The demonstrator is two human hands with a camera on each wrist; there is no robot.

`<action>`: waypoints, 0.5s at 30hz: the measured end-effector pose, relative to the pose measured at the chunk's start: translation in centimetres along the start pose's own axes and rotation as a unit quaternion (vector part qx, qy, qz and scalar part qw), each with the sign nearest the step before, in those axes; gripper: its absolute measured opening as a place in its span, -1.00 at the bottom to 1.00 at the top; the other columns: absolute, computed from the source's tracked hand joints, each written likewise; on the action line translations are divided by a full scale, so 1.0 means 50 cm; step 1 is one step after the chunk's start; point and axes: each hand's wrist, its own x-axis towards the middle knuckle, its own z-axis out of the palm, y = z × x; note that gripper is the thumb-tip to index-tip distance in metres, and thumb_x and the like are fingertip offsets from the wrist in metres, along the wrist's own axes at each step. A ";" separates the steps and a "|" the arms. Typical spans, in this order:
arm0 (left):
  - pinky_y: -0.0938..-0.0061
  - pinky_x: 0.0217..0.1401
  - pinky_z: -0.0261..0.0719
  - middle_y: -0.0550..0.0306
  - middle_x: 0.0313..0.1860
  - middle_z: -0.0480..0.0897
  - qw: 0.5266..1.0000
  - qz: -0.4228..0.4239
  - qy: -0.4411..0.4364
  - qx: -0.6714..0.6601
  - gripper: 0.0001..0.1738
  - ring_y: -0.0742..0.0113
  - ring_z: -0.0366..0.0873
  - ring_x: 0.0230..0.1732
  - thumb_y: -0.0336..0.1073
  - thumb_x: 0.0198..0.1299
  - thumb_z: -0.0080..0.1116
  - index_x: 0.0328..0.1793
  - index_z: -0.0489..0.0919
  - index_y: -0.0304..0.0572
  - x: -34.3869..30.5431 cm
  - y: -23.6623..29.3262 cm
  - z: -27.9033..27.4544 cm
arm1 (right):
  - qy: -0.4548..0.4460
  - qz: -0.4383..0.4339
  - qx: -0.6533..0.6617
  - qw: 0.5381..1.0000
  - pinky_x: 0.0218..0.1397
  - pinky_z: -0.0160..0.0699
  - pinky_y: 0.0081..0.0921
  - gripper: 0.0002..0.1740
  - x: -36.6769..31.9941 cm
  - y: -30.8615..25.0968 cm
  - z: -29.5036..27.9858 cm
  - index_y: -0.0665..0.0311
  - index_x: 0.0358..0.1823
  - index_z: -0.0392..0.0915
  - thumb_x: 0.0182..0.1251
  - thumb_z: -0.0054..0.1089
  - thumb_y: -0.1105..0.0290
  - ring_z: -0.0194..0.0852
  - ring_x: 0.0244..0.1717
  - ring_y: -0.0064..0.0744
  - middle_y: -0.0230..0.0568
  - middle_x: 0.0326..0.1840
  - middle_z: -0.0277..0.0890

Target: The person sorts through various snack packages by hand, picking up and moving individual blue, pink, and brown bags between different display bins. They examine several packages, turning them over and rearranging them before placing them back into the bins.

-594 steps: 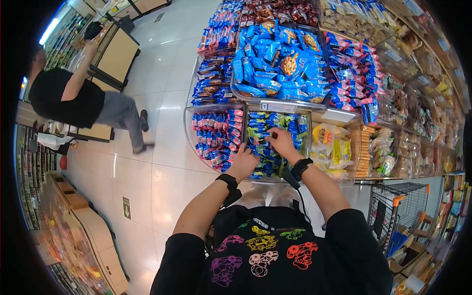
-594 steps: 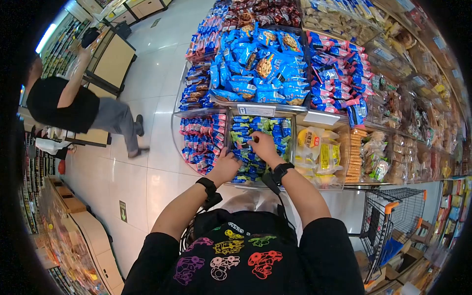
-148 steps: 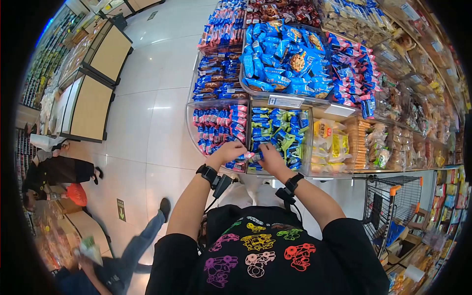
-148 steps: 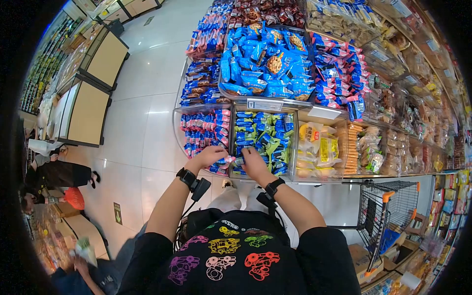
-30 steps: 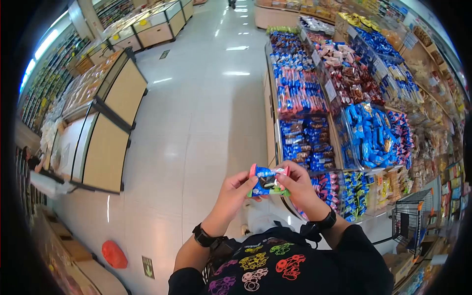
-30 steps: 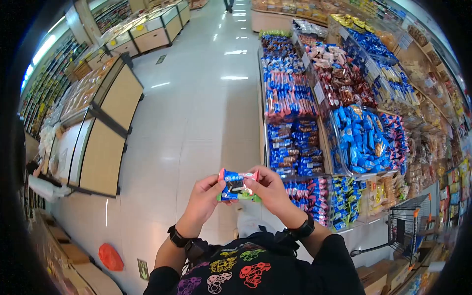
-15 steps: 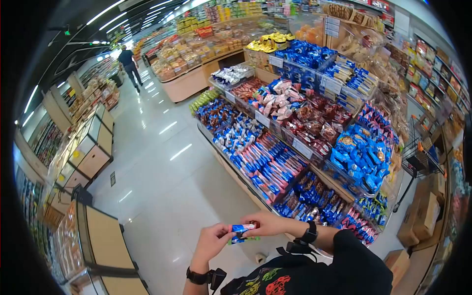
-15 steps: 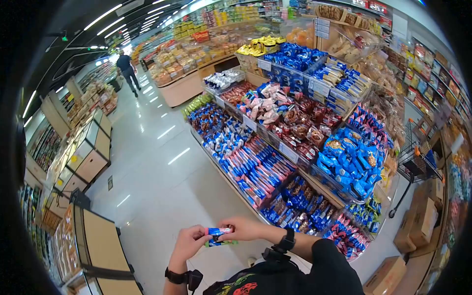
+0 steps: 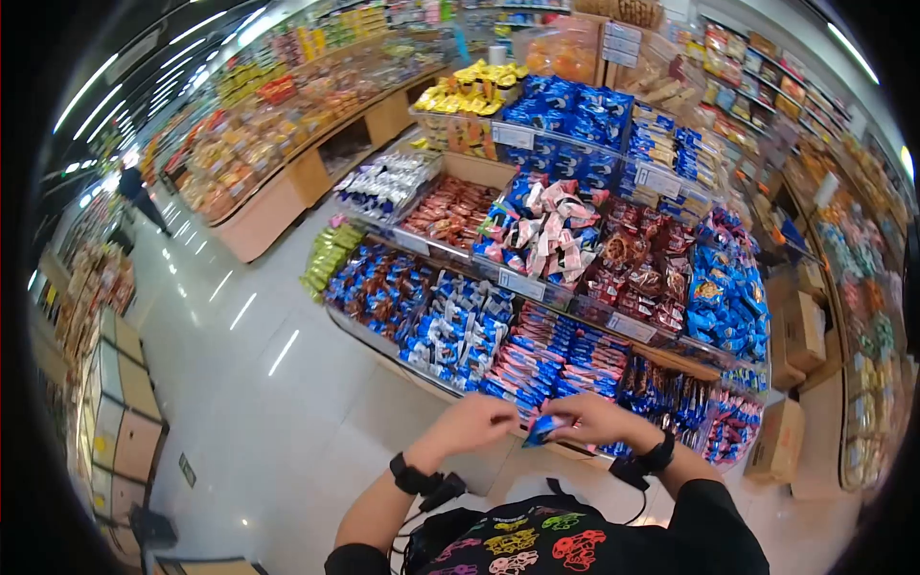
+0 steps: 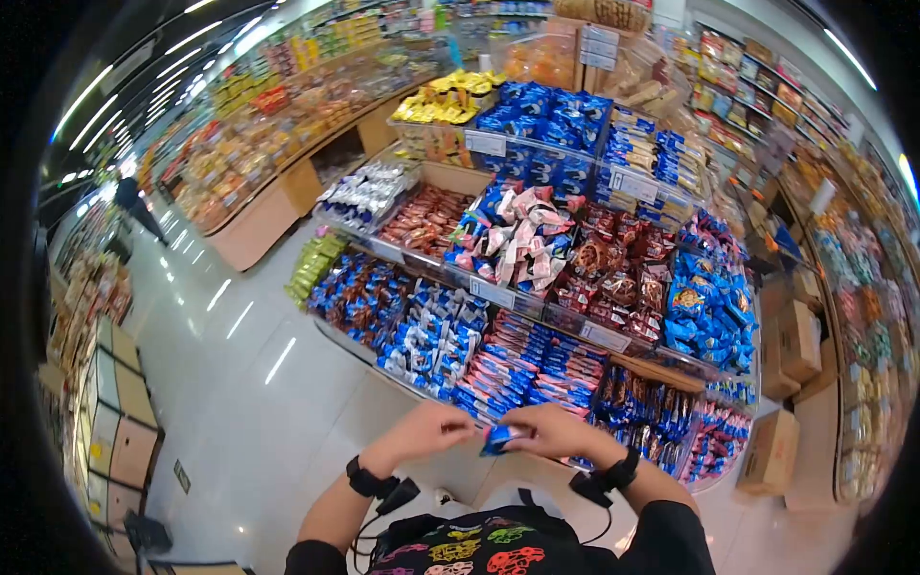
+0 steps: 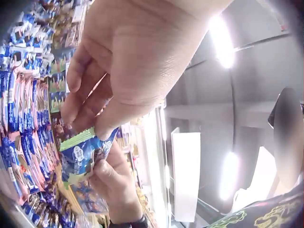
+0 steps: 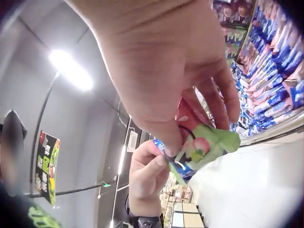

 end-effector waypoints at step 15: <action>0.33 -0.14 0.57 -0.10 -0.14 0.65 0.963 -0.047 0.266 -0.016 -0.59 0.13 0.64 -0.22 -0.28 0.01 0.37 -0.04 0.56 -0.33 0.485 -0.416 -0.248 | 0.418 0.096 -0.122 0.895 -0.25 0.47 -0.44 -0.62 0.183 0.039 -0.234 0.33 -0.11 0.52 0.06 0.41 0.35 0.47 -0.33 -0.30 -0.15 -0.31 0.49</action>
